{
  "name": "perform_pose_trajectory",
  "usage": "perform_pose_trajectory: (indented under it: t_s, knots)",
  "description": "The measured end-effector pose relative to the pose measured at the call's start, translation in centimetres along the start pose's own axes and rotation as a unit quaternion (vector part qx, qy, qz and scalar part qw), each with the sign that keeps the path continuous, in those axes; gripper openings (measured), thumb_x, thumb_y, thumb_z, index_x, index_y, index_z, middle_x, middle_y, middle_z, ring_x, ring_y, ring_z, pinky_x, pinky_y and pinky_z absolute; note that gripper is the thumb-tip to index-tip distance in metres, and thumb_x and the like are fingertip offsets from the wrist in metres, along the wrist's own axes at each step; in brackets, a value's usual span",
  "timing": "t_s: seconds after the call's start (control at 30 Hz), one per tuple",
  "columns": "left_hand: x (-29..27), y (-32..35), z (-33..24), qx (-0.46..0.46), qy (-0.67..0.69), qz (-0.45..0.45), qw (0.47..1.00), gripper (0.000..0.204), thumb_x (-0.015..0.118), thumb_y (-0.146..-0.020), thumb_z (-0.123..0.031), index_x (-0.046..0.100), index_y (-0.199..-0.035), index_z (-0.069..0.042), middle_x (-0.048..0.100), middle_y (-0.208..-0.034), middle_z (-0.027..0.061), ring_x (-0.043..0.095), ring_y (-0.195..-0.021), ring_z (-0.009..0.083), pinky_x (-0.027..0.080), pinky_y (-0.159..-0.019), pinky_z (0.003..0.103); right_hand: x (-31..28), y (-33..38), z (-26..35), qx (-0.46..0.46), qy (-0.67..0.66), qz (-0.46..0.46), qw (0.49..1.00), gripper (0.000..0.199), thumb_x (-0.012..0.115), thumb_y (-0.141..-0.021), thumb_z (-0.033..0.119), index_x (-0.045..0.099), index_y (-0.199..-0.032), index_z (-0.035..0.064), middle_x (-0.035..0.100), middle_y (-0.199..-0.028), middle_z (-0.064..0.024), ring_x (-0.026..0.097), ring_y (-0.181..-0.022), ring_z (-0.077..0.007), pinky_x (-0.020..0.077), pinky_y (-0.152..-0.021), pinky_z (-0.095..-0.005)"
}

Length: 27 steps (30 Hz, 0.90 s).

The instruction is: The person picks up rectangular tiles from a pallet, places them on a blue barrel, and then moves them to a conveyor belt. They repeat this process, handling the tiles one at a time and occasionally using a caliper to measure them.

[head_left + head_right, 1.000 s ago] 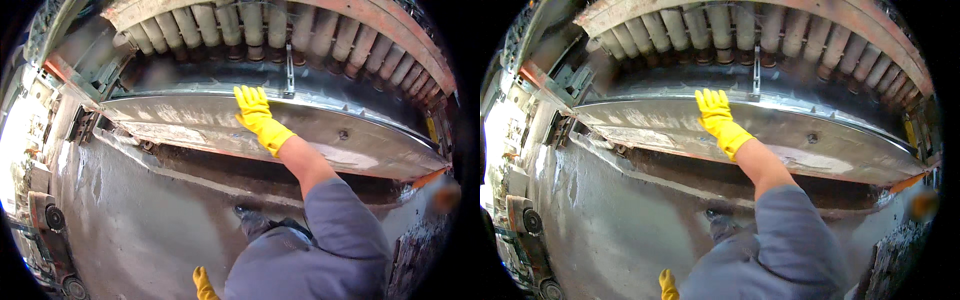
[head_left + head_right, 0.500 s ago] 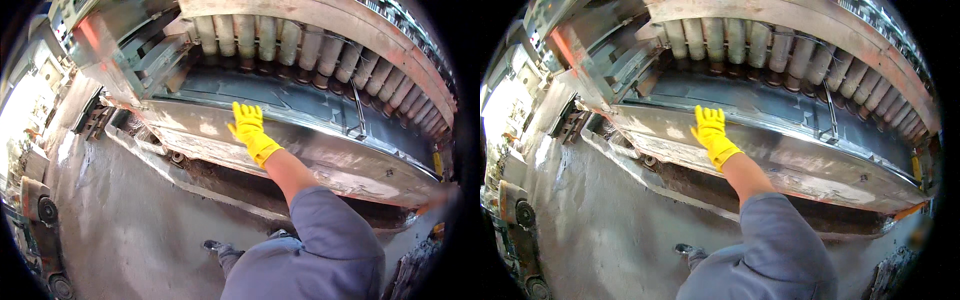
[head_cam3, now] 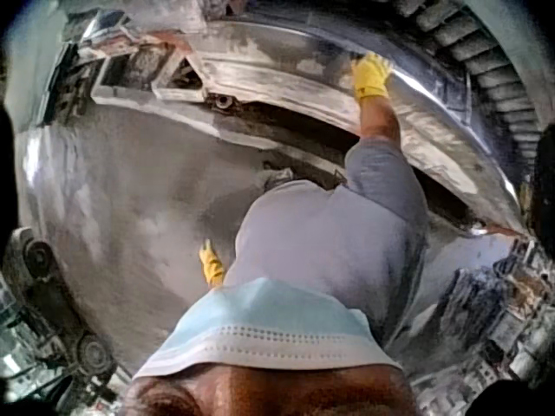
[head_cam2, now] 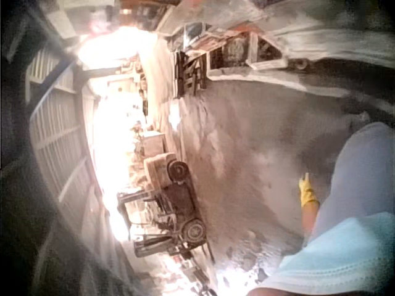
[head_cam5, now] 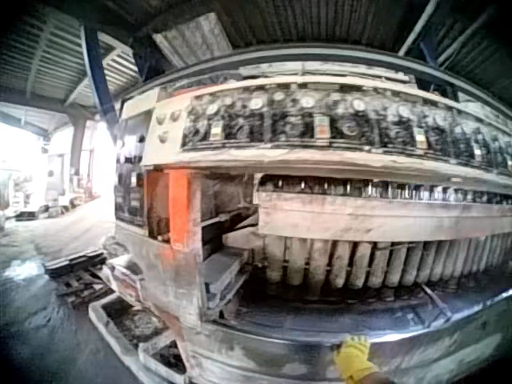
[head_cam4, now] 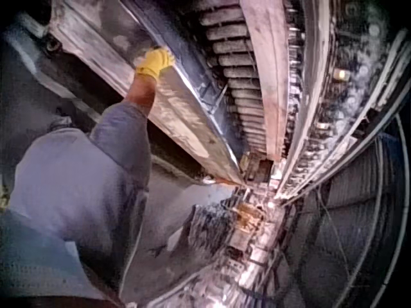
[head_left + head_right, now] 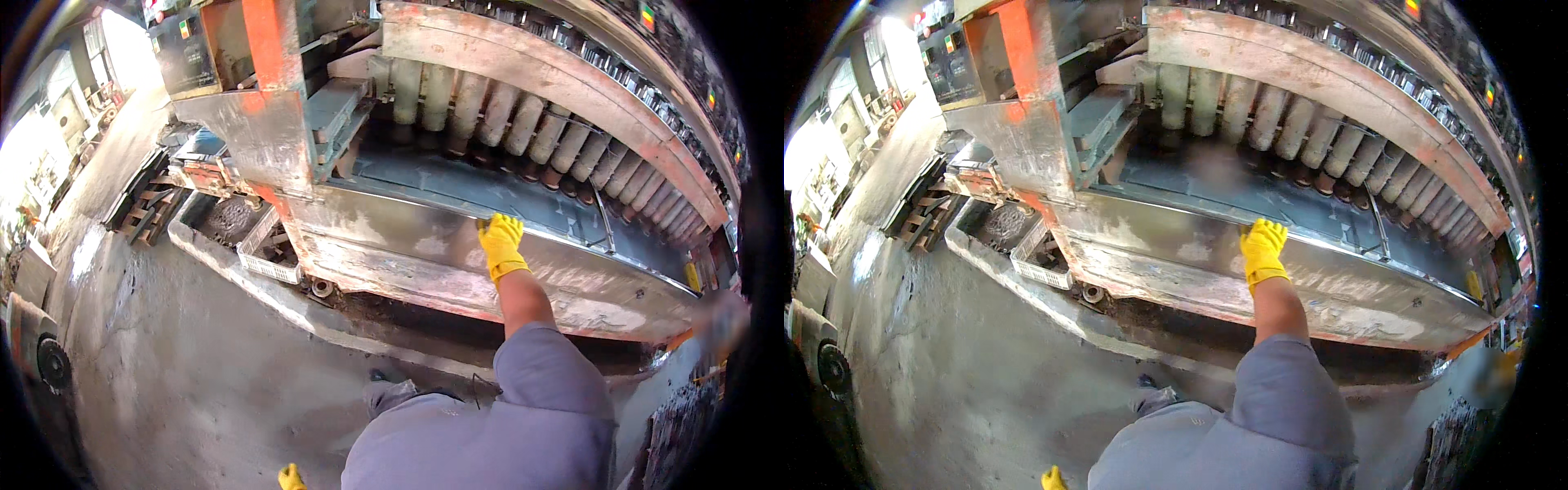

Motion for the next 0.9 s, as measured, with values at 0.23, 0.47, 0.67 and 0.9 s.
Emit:
perform_pose_trajectory:
  t_s: [0.23,0.47,0.67,0.9]
  knots:
    - [-5.0,-13.5,-8.1,-0.009,0.086,0.013,0.996,0.056,0.077,-0.098,-0.029,0.059,-0.138,0.006,0.067,-0.129,0.0173,0.065,-0.118,0.0285,0.051,-0.105,0.040,2.5,3.6,9.3,0.067,-0.004,-0.146,0.987,0.060,0.060,-0.098,0.015,0.047,-0.156,0.0050,0.049,-0.158,-0.0247,0.040,-0.151,-0.0431,0.0296,-0.126,-0.0526]
    - [-7.9,-18.0,-8.2,-0.108,-0.033,0.067,0.991,0.047,0.080,-0.092,-0.033,0.073,-0.114,0.007,0.076,-0.103,0.0172,0.072,-0.101,0.0271,0.056,-0.092,0.041,15.7,18.3,31.6,0.044,-0.049,0.509,0.858,0.068,0.068,-0.093,0.039,0.057,-0.148,0.0023,0.057,-0.148,-0.0270,0.052,-0.141,-0.0414,0.0433,-0.115,-0.0481]
    - [-10.9,-22.3,-10.6,-0.201,-0.007,0.056,0.978,0.046,0.079,-0.092,-0.034,0.073,-0.109,0.007,0.076,-0.100,0.0168,0.071,-0.097,0.0268,0.056,-0.090,0.041,9.0,25.7,68.3,-0.340,-0.249,0.663,0.619,0.087,0.067,-0.093,0.059,0.050,-0.155,0.0011,0.055,-0.154,-0.0275,0.051,-0.145,-0.0408,0.0386,-0.122,-0.0449]
    - [-16.0,-36.6,-15.0,-0.222,0.001,0.084,0.971,0.045,0.079,-0.092,-0.035,0.074,-0.105,0.008,0.076,-0.096,0.0164,0.071,-0.093,0.0264,0.056,-0.087,0.042,10.3,25.6,93.8,-0.298,-0.371,0.636,0.607,0.077,0.069,-0.096,0.050,0.053,-0.153,0.0001,0.059,-0.152,-0.0251,0.057,-0.140,-0.0389,0.0434,-0.119,-0.0442]
Point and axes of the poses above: each hand's wrist, its own y-axis away from the middle knuckle, its own x-axis out of the palm, z = x × y, the point moved 5 cm from there along -y, towards the middle knuckle
